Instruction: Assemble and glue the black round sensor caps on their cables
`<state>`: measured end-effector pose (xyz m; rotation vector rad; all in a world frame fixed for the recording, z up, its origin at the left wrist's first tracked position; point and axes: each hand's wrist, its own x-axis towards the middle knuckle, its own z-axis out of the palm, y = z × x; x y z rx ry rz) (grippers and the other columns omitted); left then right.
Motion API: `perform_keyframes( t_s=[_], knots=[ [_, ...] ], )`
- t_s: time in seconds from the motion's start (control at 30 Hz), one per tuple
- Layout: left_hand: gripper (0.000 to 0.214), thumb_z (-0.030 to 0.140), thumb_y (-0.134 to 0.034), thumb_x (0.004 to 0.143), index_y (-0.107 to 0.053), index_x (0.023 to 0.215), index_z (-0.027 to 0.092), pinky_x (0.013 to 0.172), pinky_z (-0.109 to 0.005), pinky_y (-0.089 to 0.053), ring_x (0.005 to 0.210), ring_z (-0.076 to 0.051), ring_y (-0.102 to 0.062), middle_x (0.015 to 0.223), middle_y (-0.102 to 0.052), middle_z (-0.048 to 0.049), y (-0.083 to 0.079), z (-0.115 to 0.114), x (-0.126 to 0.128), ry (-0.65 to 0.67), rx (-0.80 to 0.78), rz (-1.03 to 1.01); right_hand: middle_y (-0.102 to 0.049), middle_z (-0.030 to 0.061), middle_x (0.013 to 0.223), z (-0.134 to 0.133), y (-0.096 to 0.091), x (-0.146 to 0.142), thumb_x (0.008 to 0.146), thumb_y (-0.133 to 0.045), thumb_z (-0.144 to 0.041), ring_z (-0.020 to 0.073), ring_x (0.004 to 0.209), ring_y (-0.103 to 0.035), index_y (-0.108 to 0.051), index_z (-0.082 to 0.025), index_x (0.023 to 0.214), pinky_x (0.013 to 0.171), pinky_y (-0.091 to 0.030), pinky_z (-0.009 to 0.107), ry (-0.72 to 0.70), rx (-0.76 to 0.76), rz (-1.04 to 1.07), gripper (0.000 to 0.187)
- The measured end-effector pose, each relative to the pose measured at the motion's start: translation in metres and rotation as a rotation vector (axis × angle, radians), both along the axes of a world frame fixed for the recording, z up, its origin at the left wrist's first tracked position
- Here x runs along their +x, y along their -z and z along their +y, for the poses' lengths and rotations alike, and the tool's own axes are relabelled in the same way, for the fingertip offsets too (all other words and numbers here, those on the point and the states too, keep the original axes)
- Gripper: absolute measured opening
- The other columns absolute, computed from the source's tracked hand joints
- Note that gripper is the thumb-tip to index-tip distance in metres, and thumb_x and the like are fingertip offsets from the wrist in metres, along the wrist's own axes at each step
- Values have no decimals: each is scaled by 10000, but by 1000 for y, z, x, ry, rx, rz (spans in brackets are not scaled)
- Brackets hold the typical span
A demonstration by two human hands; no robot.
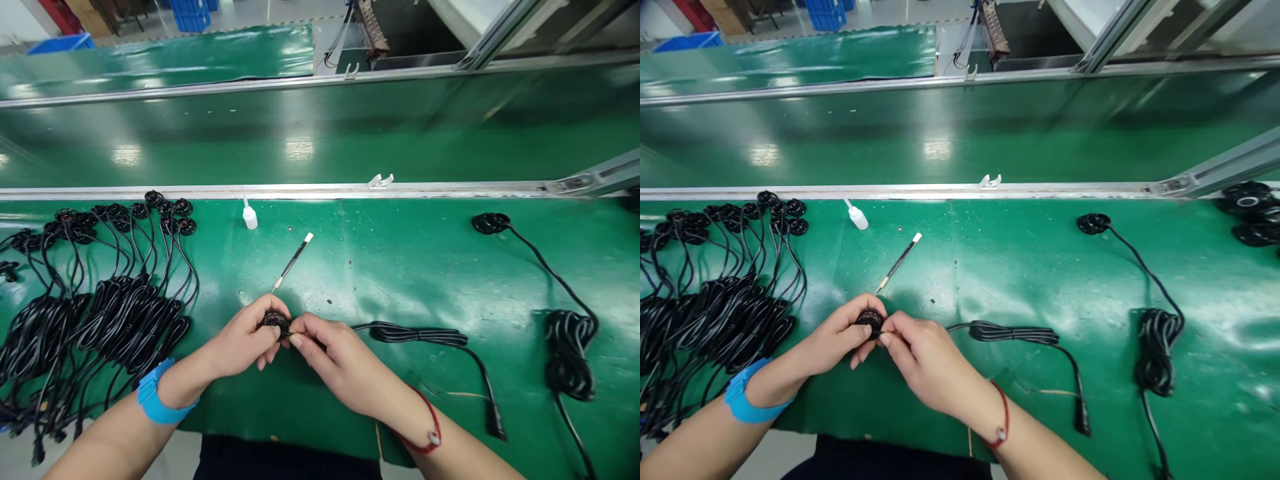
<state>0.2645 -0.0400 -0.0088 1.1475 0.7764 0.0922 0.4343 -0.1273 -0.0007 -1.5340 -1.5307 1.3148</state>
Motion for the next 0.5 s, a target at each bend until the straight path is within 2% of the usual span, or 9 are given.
perform_keyframes(
  t_s=[0.1, 0.2, 0.27, 0.37, 0.5],
  knots=[
    [152, 166, -476, 797, -450, 946, 186, 405, -165, -385, 405, -68, -478, 569, -545, 66, 6, 0, -2, -68, 1, -60, -570, -31, 661, -1, 2, 0, 944, -476, -223, 128, 574, -514, -564, -211, 922, 526, -379, 233, 86, 93, -57, 92],
    [144, 175, -486, 813, -450, 952, 187, 425, -185, -429, 449, -70, -531, 728, -609, 23, 11, 1, -4, -123, 3, -124, -613, -11, 705, -4, 3, -3, 939, -484, -175, 132, 605, -556, -571, -205, 885, 568, -412, 243, 135, 279, -96, 107],
    [142, 186, -497, 821, -452, 955, 188, 431, -190, -442, 465, -70, -545, 787, -620, 8, 13, 1, -5, -141, 1, -166, -644, 5, 735, -7, 4, -6, 939, -490, -149, 138, 625, -583, -582, -197, 897, 587, -430, 250, 104, 411, -106, 112],
    [137, 211, -501, 835, -450, 959, 187, 425, -186, -449, 472, -70, -547, 798, -620, 5, 13, 1, -6, -161, -4, -215, -691, 39, 798, -11, 4, -12, 936, -492, -122, 162, 653, -611, -589, -177, 1028, 606, -460, 277, 23, 559, -116, 145],
    [151, 252, -524, 830, -452, 944, 184, 410, -184, -452, 477, -75, -544, 774, -607, 9, 9, 2, -5, -182, -12, -234, -709, 59, 855, -8, -3, -8, 918, -477, -97, 186, 724, -632, -609, -182, 1082, 672, -496, 321, -20, 626, -107, 227]
  ],
)
